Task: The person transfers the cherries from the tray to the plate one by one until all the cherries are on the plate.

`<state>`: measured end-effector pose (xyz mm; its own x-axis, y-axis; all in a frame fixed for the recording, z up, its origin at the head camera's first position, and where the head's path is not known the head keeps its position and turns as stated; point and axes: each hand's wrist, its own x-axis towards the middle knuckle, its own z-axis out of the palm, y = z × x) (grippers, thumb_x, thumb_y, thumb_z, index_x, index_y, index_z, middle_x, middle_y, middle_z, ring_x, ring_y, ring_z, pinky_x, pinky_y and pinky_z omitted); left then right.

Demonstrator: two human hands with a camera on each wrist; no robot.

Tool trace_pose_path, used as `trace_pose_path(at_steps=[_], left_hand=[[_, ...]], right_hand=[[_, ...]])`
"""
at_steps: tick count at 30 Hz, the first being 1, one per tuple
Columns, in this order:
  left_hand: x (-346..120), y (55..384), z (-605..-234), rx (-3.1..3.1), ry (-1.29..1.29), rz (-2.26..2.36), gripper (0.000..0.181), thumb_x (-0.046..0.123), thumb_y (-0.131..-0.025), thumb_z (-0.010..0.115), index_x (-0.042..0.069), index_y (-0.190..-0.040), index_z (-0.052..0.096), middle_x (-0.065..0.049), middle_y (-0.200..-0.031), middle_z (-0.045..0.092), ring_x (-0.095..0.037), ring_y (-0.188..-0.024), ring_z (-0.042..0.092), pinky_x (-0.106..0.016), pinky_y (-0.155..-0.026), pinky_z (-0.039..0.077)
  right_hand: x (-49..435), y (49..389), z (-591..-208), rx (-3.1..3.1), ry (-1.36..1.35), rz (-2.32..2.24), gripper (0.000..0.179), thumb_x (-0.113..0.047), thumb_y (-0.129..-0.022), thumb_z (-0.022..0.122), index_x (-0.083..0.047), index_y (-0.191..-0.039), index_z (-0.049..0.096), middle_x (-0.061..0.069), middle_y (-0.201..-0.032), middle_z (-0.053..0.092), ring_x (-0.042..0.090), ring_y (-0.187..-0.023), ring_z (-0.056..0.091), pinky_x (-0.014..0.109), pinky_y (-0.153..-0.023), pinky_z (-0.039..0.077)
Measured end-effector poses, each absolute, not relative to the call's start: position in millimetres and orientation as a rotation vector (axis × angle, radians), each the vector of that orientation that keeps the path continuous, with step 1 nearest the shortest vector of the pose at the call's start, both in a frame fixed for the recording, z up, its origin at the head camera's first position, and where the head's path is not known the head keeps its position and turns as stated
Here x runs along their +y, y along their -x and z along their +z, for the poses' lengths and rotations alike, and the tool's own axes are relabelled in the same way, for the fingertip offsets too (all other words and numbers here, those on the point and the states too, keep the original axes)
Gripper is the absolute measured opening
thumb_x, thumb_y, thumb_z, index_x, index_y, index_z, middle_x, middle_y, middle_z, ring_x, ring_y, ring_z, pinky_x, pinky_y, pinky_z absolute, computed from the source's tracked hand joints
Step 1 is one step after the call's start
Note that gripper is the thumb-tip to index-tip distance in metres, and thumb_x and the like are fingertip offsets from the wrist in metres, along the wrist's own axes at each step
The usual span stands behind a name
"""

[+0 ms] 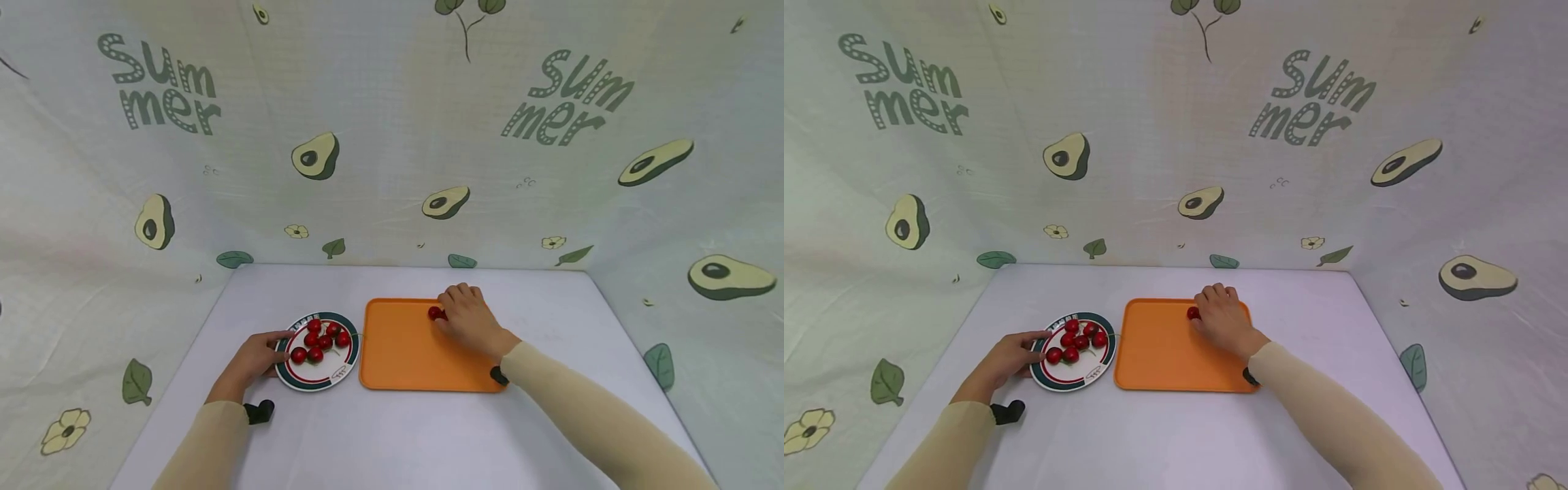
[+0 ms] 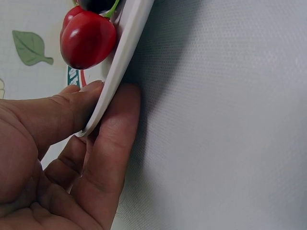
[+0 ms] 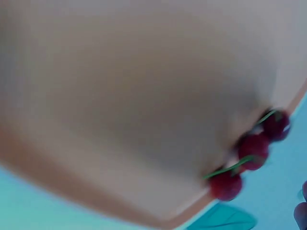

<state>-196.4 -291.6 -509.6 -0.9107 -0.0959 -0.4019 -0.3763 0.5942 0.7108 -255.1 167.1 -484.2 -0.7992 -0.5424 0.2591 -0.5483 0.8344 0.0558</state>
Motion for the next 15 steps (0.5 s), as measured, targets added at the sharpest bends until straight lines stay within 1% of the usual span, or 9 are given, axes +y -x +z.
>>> trace_pose_path(at_steps=[3, 7, 11, 15], left_hand=[[-292.2, 197.9, -509.2, 2.491, 0.393, 1.233, 0.055, 0.009, -0.098, 0.072, 0.011, -0.151, 0.058, -0.024, -0.131, 0.054, -0.022, -0.087, 0.061, -0.03, -0.067, 0.056], [-292.6, 198.9, -509.2, 2.488, 0.403, 1.234, 0.055, 0.009, -0.098, 0.072, 0.011, -0.151, 0.058, -0.023, -0.129, 0.054, -0.021, -0.083, 0.061, -0.03, -0.067, 0.057], [-292.0, 198.8, -509.6, 2.486, 0.412, 1.24, 0.055, 0.007, -0.097, 0.072, 0.01, -0.15, 0.059, -0.023, -0.124, 0.054, -0.021, -0.083, 0.061, -0.03, -0.066, 0.057], [-290.2, 198.5, -510.4, 2.487, 0.421, 1.241, 0.055, 0.007, -0.097, 0.073, 0.01, -0.15, 0.059, -0.022, -0.123, 0.054, -0.021, -0.083, 0.061, -0.03, -0.066, 0.057]], right_hand=[[178.0, 259.8, -488.6, -2.8, -0.787, 0.021, 0.046, -0.038, -0.096, 0.076, -0.003, -0.124, 0.065, 0.013, -0.119, 0.064, 0.034, -0.116, 0.052, 0.054, -0.105, 0.043], [180.5, 266.6, -495.0, -2.831, -0.783, 0.009, 0.049, -0.04, -0.096, 0.075, -0.003, -0.126, 0.065, 0.014, -0.121, 0.063, 0.035, -0.119, 0.052, 0.056, -0.107, 0.042], [175.0, 271.9, -499.6, -2.853, -0.807, 0.014, 0.047, -0.041, -0.097, 0.074, -0.003, -0.123, 0.065, 0.014, -0.119, 0.063, 0.035, -0.117, 0.051, 0.057, -0.107, 0.041], [169.1, 276.8, -502.5, -2.862, -0.814, 0.019, 0.043, -0.042, -0.099, 0.07, -0.004, -0.119, 0.066, 0.013, -0.116, 0.062, 0.035, -0.115, 0.05, 0.058, -0.106, 0.041]])
